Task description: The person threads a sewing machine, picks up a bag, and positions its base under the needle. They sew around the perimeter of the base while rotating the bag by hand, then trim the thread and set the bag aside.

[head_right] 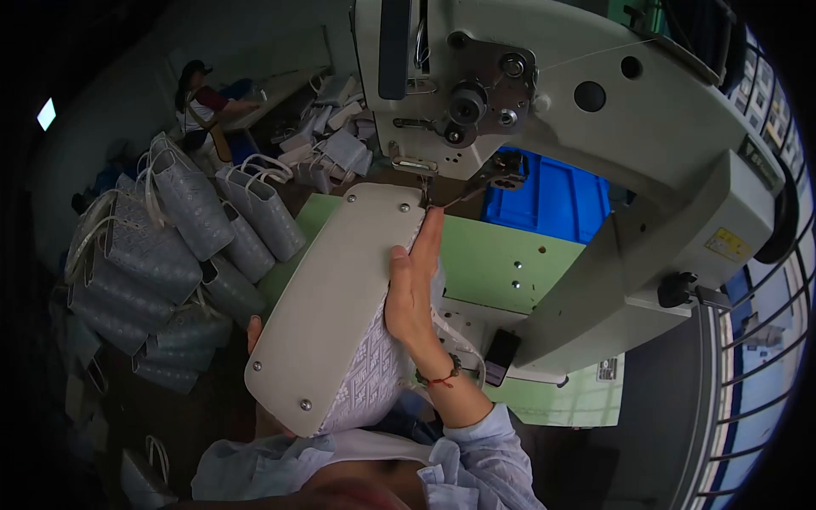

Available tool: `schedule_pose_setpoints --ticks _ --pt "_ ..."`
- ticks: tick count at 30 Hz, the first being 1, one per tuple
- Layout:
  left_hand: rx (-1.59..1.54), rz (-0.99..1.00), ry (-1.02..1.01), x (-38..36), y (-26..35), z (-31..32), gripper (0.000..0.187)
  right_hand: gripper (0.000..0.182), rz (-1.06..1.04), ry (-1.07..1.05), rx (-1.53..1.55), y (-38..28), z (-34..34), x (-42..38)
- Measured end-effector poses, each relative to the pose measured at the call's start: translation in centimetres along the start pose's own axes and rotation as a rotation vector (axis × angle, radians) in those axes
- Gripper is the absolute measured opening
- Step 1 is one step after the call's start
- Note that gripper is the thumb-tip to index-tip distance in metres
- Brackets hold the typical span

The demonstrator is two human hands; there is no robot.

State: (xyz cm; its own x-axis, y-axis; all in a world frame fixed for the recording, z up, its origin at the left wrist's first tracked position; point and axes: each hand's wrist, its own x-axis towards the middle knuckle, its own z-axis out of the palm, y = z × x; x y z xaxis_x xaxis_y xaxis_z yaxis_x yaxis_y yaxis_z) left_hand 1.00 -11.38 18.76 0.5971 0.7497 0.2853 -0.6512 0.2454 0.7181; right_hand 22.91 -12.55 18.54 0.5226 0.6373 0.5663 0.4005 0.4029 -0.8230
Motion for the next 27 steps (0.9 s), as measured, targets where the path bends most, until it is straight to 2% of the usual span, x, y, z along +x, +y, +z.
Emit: schedule_pose_setpoints --ticks 4,7,18,20,23,27 --pt "0.454 0.208 -0.03 -4.7 -2.0 -1.6 0.088 0.069 -0.01 -0.012 0.012 -0.4 -0.3 0.1" --pt "0.618 0.295 -0.028 -6.5 -2.9 -2.2 0.088 0.07 -0.003 -0.019 0.016 -0.5 -0.5 0.0" --pt "0.713 0.36 -0.049 -6.0 -3.7 -2.9 0.088 0.071 0.004 -0.034 0.031 -0.6 -1.1 0.0" --pt "0.826 0.398 -0.064 -5.1 -3.3 -2.2 0.089 0.072 0.005 -0.035 0.03 -0.5 -1.2 0.1" --pt "0.808 0.435 -0.088 -4.6 -3.3 -2.3 0.097 0.072 0.005 -0.041 0.034 -0.4 -1.3 0.3" --pt "0.797 0.397 -0.08 -3.9 -2.9 -2.2 0.089 0.073 0.006 -0.049 0.04 -0.3 -1.3 0.4"
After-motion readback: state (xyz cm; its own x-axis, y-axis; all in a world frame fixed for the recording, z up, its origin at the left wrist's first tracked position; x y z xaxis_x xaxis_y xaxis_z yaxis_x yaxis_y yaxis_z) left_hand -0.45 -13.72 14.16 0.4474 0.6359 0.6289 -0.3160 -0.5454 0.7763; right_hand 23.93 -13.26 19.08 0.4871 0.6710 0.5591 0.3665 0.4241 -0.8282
